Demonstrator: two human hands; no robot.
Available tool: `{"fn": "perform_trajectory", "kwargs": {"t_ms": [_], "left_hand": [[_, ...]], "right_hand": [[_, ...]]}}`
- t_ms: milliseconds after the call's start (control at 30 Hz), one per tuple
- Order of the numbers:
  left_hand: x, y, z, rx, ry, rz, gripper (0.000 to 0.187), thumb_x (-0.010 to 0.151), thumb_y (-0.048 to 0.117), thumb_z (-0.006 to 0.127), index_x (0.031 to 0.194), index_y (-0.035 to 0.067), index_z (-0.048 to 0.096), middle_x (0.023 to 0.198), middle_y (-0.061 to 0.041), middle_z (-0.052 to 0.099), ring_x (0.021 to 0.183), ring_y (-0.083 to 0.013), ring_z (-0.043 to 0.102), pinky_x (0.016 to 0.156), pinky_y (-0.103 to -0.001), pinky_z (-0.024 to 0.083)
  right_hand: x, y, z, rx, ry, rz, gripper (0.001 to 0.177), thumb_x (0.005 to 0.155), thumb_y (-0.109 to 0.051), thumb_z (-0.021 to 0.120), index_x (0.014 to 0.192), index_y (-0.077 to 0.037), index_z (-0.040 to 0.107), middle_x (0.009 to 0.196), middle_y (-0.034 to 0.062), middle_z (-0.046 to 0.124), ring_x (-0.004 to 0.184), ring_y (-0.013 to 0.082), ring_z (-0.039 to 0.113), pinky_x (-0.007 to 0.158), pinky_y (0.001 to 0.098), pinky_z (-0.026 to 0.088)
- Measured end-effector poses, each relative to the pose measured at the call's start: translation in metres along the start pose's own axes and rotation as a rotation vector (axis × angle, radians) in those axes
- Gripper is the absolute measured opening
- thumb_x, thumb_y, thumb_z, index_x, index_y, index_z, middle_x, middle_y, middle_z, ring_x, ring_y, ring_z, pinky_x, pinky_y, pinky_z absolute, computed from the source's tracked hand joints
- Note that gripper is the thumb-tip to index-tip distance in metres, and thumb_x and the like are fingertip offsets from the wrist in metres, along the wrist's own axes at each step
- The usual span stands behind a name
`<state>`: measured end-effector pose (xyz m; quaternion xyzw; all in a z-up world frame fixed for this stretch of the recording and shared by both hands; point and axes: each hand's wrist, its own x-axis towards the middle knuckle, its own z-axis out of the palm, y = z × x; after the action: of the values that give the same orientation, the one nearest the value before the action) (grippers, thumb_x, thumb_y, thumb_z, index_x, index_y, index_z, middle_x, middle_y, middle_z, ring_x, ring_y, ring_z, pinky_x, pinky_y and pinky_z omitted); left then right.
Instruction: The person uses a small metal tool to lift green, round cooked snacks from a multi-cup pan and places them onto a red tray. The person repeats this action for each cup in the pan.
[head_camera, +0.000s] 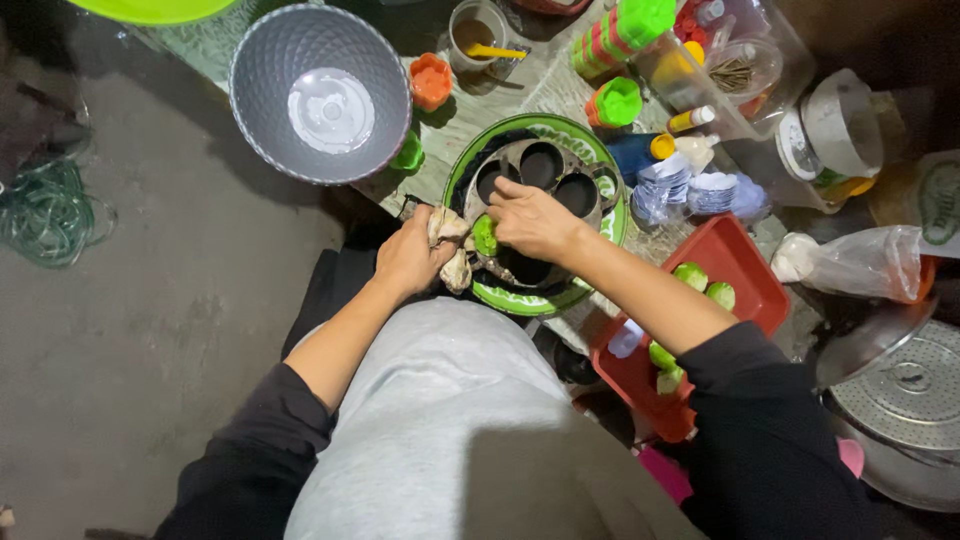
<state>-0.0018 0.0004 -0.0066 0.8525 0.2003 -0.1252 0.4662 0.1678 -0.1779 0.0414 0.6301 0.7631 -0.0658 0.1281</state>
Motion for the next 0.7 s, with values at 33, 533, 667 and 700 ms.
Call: {"fn": "perform_trajectory", "kwargs": {"t_ms": [33, 533, 667, 700], "left_hand": [[-0.002, -0.001, 0.002, -0.004, 0.008, 0.008, 0.057, 0.085, 0.039, 0.073, 0.127, 0.009, 0.049, 0.114, -0.022, 0.07, 0.103, -0.0426, 0.068, 0.083, -0.052, 0.053], [-0.004, -0.001, 0.002, -0.022, -0.001, -0.012, 0.057, 0.085, 0.039, 0.072, 0.128, 0.01, 0.049, 0.117, -0.02, 0.07, 0.106, -0.0412, 0.068, 0.086, -0.051, 0.053], [0.0, -0.002, 0.002, 0.011, 0.021, 0.016, 0.06, 0.084, 0.04, 0.073, 0.129, 0.009, 0.048, 0.12, -0.022, 0.068, 0.106, -0.0427, 0.067, 0.085, -0.051, 0.052], [-0.001, -0.003, 0.003, 0.017, 0.024, 0.019, 0.059, 0.085, 0.04, 0.073, 0.128, 0.009, 0.048, 0.12, -0.022, 0.068, 0.106, -0.043, 0.066, 0.085, -0.052, 0.052]], "right_hand": [[-0.002, -0.004, -0.003, -0.008, 0.024, 0.001, 0.015, 0.074, -0.016, 0.062, 0.062, -0.008, 0.066, 0.079, 0.0081, 0.063, 0.093, 0.0268, 0.062, 0.103, 0.0375, 0.044], [-0.015, -0.023, -0.009, 0.089, 0.168, 0.217, 0.009, 0.071, -0.017, 0.064, 0.063, -0.015, 0.069, 0.075, 0.0027, 0.06, 0.088, 0.0223, 0.059, 0.095, 0.0419, 0.043], [-0.011, -0.035, -0.007, 0.023, 0.242, 0.27, 0.006, 0.075, -0.017, 0.068, 0.07, -0.014, 0.07, 0.078, 0.0022, 0.059, 0.09, 0.0215, 0.058, 0.1, 0.0399, 0.042], [-0.013, -0.036, -0.006, 0.027, 0.278, 0.302, 0.004, 0.076, -0.017, 0.069, 0.073, -0.014, 0.07, 0.079, 0.0019, 0.058, 0.091, 0.021, 0.058, 0.102, 0.0401, 0.042]]}}
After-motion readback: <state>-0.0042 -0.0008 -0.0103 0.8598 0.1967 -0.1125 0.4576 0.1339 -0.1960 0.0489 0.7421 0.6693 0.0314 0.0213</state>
